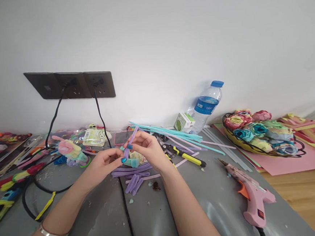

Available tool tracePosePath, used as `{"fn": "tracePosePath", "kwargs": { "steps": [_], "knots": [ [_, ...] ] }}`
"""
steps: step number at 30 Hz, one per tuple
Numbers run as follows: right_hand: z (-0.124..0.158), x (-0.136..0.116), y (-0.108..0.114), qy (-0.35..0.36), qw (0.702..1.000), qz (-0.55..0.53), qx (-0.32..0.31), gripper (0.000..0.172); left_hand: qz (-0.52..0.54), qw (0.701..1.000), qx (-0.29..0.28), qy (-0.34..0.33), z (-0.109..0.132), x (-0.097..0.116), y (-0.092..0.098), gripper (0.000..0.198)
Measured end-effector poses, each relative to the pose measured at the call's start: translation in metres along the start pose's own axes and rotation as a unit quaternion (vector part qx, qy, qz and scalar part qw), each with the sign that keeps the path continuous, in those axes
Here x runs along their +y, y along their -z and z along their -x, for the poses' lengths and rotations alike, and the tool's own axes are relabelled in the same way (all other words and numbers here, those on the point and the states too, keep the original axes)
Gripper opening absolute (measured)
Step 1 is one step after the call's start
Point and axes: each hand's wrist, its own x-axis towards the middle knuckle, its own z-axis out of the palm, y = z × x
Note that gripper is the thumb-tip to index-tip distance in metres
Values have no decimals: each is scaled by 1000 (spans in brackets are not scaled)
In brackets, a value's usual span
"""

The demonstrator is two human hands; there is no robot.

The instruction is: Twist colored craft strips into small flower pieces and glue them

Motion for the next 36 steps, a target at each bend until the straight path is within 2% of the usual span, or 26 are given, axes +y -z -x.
{"fn": "tracePosePath", "kwargs": {
  "steps": [3,7,12,30,33,36],
  "knots": [
    [-2,1,1,2,999,0,41,23,-60,995,71,-31,-1,-5,-1,6],
    [-3,3,3,-5,998,6,70,25,-86,978,157,-102,-2,-12,-4,8],
    [-3,3,1,-5,997,6,74,25,-109,956,211,-170,-1,-14,-4,10],
    [-2,0,-2,-5,998,-9,57,22,-181,921,282,-197,1,-12,-2,13],
    [-2,1,-2,-13,998,-15,60,22,-178,925,273,-196,0,-12,-1,12],
    [-2,2,-1,-20,997,-15,68,23,-139,942,248,-178,0,-13,-3,10]
  ]
}}
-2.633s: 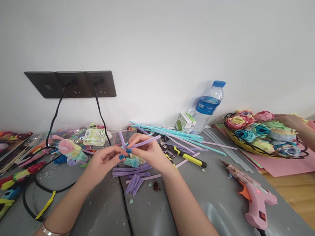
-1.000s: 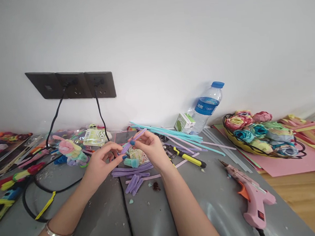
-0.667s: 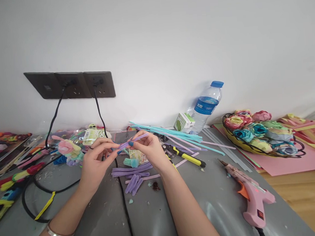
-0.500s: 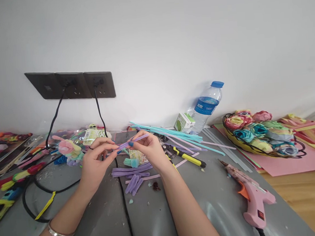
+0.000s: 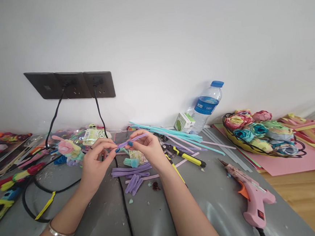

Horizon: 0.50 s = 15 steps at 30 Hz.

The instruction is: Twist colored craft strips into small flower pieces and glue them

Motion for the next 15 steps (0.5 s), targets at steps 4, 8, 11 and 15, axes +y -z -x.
{"fn": "tracePosePath", "kwargs": {
  "steps": [4,8,11,15],
  "knots": [
    [1,1,-1,-5,1000,3,-2,22,84,992,-29,86,2,-1,-6,9],
    [2,-1,-4,6,999,39,-27,20,196,966,-28,164,3,-1,-11,13],
    [4,-2,-7,22,996,74,-43,18,287,935,5,211,3,-1,-14,18],
    [5,-1,-11,69,993,74,-53,18,389,877,21,282,4,2,-18,27]
  ]
}}
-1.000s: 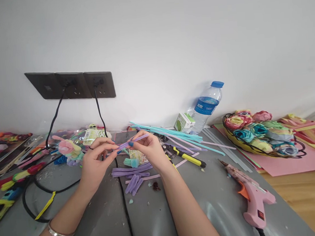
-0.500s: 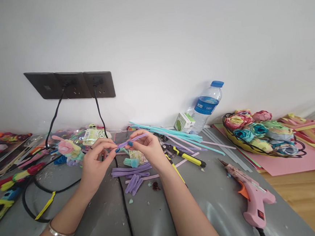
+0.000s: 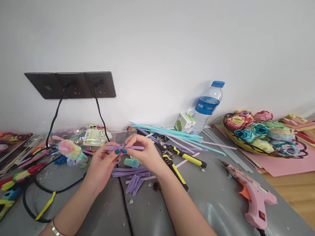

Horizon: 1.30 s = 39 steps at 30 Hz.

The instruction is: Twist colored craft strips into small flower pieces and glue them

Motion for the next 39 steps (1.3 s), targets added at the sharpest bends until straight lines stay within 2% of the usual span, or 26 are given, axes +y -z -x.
{"fn": "tracePosePath", "kwargs": {
  "steps": [3,8,17,26,30,33,36,39],
  "knots": [
    [0,1,-3,31,999,15,-7,17,49,998,-5,35,1,-1,-2,28],
    [-1,1,-4,55,998,27,-15,13,87,995,12,44,0,0,-2,26],
    [0,-1,-2,17,998,45,-30,16,81,995,28,49,0,-2,1,29],
    [0,-1,-2,12,998,43,-35,13,39,999,26,15,0,1,-1,33],
    [1,-2,0,-17,999,29,-26,13,45,998,22,27,2,5,-2,39],
    [0,0,3,-11,1000,-2,-8,13,43,998,30,35,2,9,-3,46],
    [-1,3,6,1,999,-35,0,12,22,998,0,51,2,12,-3,45],
    [0,4,7,-9,999,-53,-7,13,-14,995,-74,66,2,12,-1,41]
  ]
}}
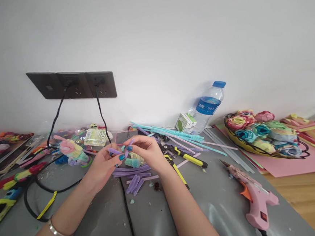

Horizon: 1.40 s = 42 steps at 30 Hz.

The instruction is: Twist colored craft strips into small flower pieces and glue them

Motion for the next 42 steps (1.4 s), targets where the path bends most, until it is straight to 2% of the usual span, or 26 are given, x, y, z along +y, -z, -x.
{"fn": "tracePosePath", "kwargs": {
  "steps": [5,14,19,25,36,39,42],
  "knots": [
    [2,-6,0,-3,998,34,-58,11,-52,994,-78,51,3,0,3,26],
    [2,-7,2,-4,996,44,-78,9,-71,989,-110,66,5,2,2,22],
    [1,-6,2,-3,997,38,-65,9,-99,988,-104,54,4,5,3,29],
    [1,-2,4,-32,998,34,-38,10,-150,983,-104,33,4,6,9,19],
    [-3,2,5,-55,997,7,63,18,-126,991,-30,-21,-1,5,3,24],
    [-4,1,4,-49,997,9,66,17,-186,981,-22,-56,-2,-1,6,19],
    [-3,3,6,-45,997,15,65,14,-272,957,-3,-98,-2,-4,8,10]
  ]
}}
